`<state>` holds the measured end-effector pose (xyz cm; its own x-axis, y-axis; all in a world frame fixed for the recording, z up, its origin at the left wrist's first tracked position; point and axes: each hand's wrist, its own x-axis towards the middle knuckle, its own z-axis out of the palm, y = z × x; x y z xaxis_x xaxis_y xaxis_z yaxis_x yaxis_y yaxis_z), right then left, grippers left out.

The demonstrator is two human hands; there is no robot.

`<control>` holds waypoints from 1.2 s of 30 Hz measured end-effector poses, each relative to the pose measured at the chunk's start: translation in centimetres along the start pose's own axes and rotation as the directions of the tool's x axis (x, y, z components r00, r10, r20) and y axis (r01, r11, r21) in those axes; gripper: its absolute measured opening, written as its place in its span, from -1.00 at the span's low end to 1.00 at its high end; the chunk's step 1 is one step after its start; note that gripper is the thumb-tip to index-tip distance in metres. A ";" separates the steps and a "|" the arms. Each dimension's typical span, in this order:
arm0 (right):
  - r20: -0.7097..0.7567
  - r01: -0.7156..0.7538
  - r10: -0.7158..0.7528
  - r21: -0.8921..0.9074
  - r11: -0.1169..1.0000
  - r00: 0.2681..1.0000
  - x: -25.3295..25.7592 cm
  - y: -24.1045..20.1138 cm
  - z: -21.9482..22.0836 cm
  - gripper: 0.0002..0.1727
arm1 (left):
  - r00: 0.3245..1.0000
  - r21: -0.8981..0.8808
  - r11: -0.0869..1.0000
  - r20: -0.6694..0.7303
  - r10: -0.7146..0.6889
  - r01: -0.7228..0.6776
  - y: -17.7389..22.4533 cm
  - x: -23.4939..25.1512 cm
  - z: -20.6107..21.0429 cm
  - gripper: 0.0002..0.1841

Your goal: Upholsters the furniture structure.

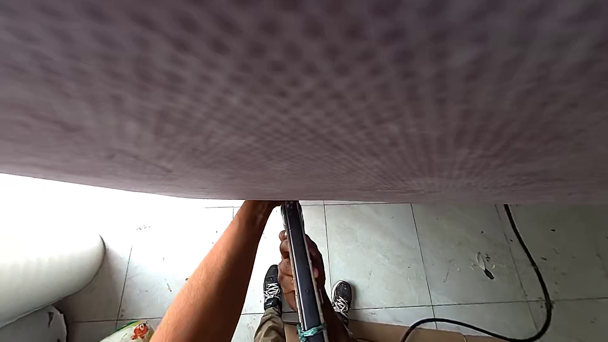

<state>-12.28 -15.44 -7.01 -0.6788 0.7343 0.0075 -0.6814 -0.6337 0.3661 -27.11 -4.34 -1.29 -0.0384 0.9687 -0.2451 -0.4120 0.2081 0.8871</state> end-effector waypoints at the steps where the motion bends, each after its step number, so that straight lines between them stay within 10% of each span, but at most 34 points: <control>1: -0.019 -0.017 0.016 -0.034 0.999 1.000 -0.2 0.3 0.6 -0.60 | 0.994 -0.018 0.998 -0.089 -0.064 0.063 1.6 -0.8 1.3 -0.73; 7: 0.025 0.004 -0.005 0.048 0.999 1.000 -3.7 0.4 0.7 -0.60 | 0.947 -0.648 0.754 -0.300 -0.116 -0.112 1.0 -2.7 2.8 -0.72; 22: -0.048 0.019 -0.016 0.060 0.998 0.999 2.5 3.7 -2.1 -0.71 | 0.998 -0.210 0.978 -0.068 -0.008 -0.006 2.2 0.3 -3.2 -0.68; 25: -0.106 -0.029 0.025 -0.028 0.999 0.994 2.4 4.3 -1.0 -0.62 | 0.981 -0.113 0.994 -0.193 -0.027 0.005 2.3 -1.1 -3.6 -0.74; 31: -0.076 -0.094 0.084 -0.135 0.986 0.994 -2.0 3.9 1.4 -0.52 | 0.891 -0.203 0.902 -0.344 0.298 -0.380 2.8 -6.2 -4.1 -0.38; 36: -0.034 -0.105 0.108 0.086 0.991 0.994 -2.9 3.4 1.1 -0.60 | 0.895 -0.395 0.850 -0.408 0.178 -0.349 2.4 -3.2 -1.4 -0.59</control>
<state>-12.27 -19.47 -4.79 -0.7577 0.6524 0.0150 -0.5804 -0.6842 0.4417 -29.22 -7.16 1.07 -0.4795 0.8493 -0.2209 -0.6962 -0.2149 0.6849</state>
